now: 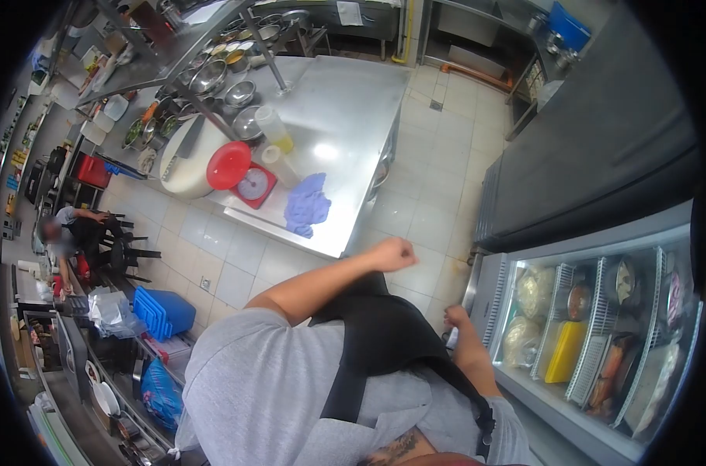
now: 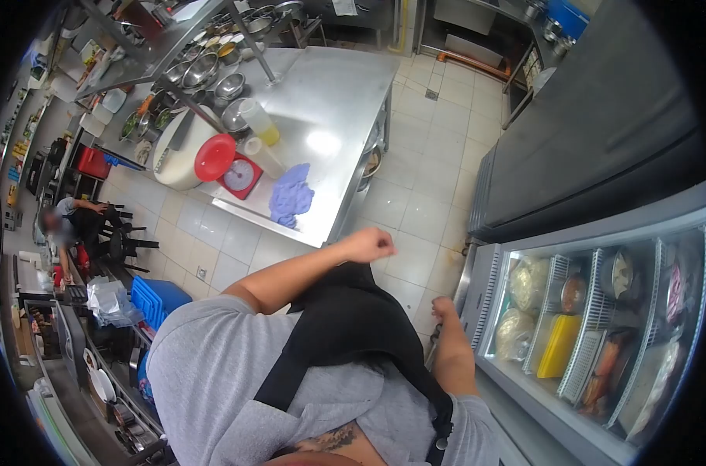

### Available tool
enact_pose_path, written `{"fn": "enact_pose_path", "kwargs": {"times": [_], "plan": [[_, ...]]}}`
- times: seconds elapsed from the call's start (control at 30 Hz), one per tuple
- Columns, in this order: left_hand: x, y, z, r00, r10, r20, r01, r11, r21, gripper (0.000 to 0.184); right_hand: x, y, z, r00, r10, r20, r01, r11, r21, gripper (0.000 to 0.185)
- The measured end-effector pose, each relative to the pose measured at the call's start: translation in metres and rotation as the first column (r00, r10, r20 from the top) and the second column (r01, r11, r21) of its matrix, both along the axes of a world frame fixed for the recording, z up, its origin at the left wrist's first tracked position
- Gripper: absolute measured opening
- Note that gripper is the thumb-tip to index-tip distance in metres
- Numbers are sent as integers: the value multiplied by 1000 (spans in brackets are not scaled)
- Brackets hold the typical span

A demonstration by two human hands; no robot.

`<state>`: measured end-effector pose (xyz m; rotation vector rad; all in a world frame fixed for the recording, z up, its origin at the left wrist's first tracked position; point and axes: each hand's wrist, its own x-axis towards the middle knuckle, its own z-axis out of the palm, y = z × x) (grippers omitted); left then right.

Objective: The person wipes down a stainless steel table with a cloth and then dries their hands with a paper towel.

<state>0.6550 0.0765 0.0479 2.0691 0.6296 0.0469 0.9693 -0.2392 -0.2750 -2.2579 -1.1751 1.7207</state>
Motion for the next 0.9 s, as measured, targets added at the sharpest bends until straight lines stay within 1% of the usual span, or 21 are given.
{"fn": "enact_pose_path", "kwargs": {"times": [0.03, 0.07, 0.13, 0.17, 0.23, 0.27, 0.3, 0.33, 0.37, 0.4, 0.43, 0.47, 0.5, 0.57, 0.6, 0.67, 0.7, 0.73, 0.83, 0.87, 0.9], "plan": [[7, 18, -4, 988, 115, -106, -106, 990, 93, 40, -12, 27, 30, 911, -406, -76, 391, 907, -156, 25], [9, 37, -7, 950, 238, -202, -199, 961, 194, 41, -13, 47, 43, 912, -405, -69, 391, 906, -160, 25], [12, 80, -27, 879, 371, -298, -237, 884, 403, 46, -7, 78, 58, 919, -390, -52, 381, 916, -127, 30], [12, 100, -25, 835, 412, -365, -258, 879, 401, 54, -3, 91, 63, 920, -389, -45, 381, 915, -135, 30], [13, 132, -32, 723, 549, -420, -278, 787, 550, 64, 6, 117, 72, 895, -439, -77, 431, 897, -95, 32], [13, 146, -41, 673, 606, -425, -330, 760, 560, 75, 12, 132, 77, 900, -430, -71, 418, 898, -140, 35], [14, 158, -51, 676, 606, -419, -338, 761, 553, 75, 23, 138, 72, 902, -428, -60, 417, 898, -138, 35], [18, 173, -67, 620, 640, -455, -335, 739, 584, 79, 37, 143, 53, 968, -240, -78, 239, 971, -30, 33], [25, 184, -79, 557, 671, -490, -329, 720, 611, 84, 51, 146, 42, 990, -108, -89, 111, 994, 25, 32], [40, 195, -83, 489, 658, -573, -332, 748, 575, 88, 64, 149, 33, 996, 23, -90, -15, 996, 90, 31], [53, 203, -63, 485, 656, -579, -341, 751, 566, 88, 70, 161, 44, 986, 144, -80, -130, 979, 159, 30], [64, 211, -40, 497, 554, -667, -334, 832, 442, 89, 80, 160, 60, 955, 287, 78, -297, 923, 244, 29], [75, 221, -17, 509, 446, -736, -332, 891, 310, 90, 93, 169, 61, 954, 278, 115, -299, 919, 256, 28], [96, 242, 2, 509, 431, -745, -337, 896, 288, 87, 127, 188, 61, 945, 288, 153, -320, 912, 258, 27], [103, 251, 5, 510, 412, -755, -318, 906, 280, 85, 141, 201, 63, 944, 256, 209, -295, 939, 179, 24], [113, 267, 3, 507, 405, -761, -317, 908, 272, 83, 164, 228, 57, 937, 242, 254, -276, 955, 111, 22], [119, 277, 1, 518, 395, -759, -306, 914, 267, 81, 179, 243, 60, 985, 131, 115, -148, 976, 156, 16], [125, 280, -5, 485, 472, -737, -329, 878, 346, 68, 194, 259, 61, 999, 22, -30, -17, 984, 179, 11], [133, 298, -13, 474, 476, -741, -389, 868, 309, 64, 221, 320, 58, 969, -126, -211, 147, 985, 89, 11], [134, 304, -15, 483, 474, -736, -433, 860, 270, 62, 241, 336, 31, 979, 6, -202, 0, 1000, 29, 10], [137, 303, -14, 469, 480, -742, -457, 850, 261, 62, 255, 356, 20, 976, 87, -198, -90, 996, -7, 10]]}}
